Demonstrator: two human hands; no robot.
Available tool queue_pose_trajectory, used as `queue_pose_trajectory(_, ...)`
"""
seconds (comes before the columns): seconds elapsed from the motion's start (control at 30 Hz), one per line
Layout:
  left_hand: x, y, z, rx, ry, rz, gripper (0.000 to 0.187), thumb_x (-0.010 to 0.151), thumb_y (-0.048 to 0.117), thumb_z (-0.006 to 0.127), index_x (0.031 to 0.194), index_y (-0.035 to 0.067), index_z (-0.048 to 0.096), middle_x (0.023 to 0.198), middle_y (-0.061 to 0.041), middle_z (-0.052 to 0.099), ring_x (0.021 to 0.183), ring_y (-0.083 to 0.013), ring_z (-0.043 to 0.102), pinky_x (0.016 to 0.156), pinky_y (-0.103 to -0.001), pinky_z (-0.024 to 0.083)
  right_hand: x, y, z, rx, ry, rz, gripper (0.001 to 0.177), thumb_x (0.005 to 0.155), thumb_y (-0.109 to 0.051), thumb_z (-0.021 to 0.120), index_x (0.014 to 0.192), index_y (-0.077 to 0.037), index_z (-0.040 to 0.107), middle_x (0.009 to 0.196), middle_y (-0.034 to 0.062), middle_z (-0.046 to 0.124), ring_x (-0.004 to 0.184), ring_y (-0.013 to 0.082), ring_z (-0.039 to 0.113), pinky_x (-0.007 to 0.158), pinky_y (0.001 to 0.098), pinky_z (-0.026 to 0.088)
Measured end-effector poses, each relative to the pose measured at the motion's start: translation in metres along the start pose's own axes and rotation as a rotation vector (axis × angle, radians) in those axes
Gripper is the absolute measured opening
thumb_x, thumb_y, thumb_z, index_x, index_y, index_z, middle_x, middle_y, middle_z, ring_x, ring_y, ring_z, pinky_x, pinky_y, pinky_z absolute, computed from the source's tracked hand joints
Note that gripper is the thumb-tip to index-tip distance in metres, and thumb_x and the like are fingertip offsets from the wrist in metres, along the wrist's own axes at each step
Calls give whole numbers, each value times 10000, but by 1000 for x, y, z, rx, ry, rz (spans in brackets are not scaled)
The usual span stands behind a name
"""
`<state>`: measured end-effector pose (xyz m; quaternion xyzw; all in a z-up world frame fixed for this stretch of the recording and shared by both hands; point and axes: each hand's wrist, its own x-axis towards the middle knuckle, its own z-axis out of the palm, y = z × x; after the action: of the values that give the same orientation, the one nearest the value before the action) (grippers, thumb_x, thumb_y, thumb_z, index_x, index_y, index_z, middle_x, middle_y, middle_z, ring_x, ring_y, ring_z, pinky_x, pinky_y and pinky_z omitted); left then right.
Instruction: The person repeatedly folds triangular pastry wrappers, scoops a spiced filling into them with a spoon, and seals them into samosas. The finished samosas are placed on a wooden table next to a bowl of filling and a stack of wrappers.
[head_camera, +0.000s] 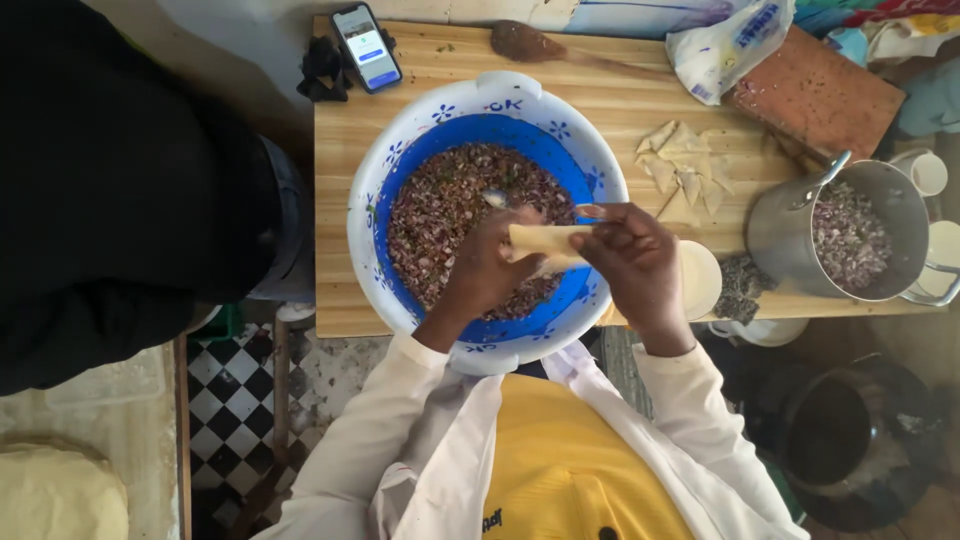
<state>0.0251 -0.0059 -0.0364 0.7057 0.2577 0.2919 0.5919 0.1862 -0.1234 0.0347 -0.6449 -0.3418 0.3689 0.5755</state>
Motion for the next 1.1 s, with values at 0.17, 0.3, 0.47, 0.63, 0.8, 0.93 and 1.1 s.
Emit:
queue_pose_trajectory(0.17, -3, 1, -11, -604, -122, -164, 642, 817, 75, 846, 1394, 65, 565, 1327, -106, 647, 1190, -210, 667, 978, -349, 597, 4, -16, 17, -238, -155, -81, 318, 930, 63, 730, 1239, 22, 665, 937, 26, 678, 893, 61, 652, 805, 222, 540)
queue_pose_trajectory(0.3, -9, 17, -22, 39, 163, -93, 705, 786, 57, 858, 1431, 76, 574, 1286, -123, 693, 1136, -255, 719, 982, -373, 597, 10, -40, 42, -346, 10, -234, 279, 960, 45, 716, 1230, 4, 660, 1083, 46, 751, 903, 74, 701, 802, 228, 589)
queue_pose_trajectory(0.47, -21, 69, -44, 437, 366, 145, 969, 639, 137, 890, 1464, 75, 386, 1412, -234, 505, 1229, -402, 580, 1005, -493, 516, 14, -73, 51, -387, -252, -404, 295, 975, 70, 670, 1260, -7, 671, 1167, 90, 749, 1039, 138, 740, 823, 258, 583)
queue_pose_trajectory(0.63, -25, 75, -68, 218, -92, 347, 1004, 735, 83, 870, 1544, 56, 275, 1415, -173, 532, 1344, -344, 530, 1180, -543, 382, 20, -101, 66, -525, -249, -496, 269, 982, 67, 690, 1247, 21, 676, 1109, 117, 765, 997, 167, 725, 868, 280, 577)
queue_pose_trajectory(0.8, -41, 77, -65, -566, -438, 288, 1023, 775, 194, 922, 1578, 88, 296, 1339, -70, 572, 1239, -211, 593, 1091, -389, 504, 23, -131, 76, -503, -301, -563, 242, 1027, 64, 651, 1268, 45, 661, 1130, 115, 772, 1021, 125, 754, 882, 239, 596)
queue_pose_trajectory(0.93, -48, 65, -51, -388, -170, 137, 906, 797, 162, 913, 1522, 69, 377, 1312, -75, 611, 1205, -196, 625, 1053, -365, 529, 34, -122, 78, -374, -305, -468, 198, 1037, 32, 622, 1234, 21, 646, 1120, 84, 776, 961, 81, 728, 804, 213, 572)
queue_pose_trajectory(1.1, -57, 48, -64, -178, 14, 71, 762, 824, 123, 901, 1453, 45, 478, 1280, -82, 661, 1162, -177, 665, 1007, -335, 560, 89, -21, 56, -625, -216, -374, 173, 1052, -141, 695, 1174, -21, 714, 976, 129, 762, 841, 194, 716, 760, 332, 576)
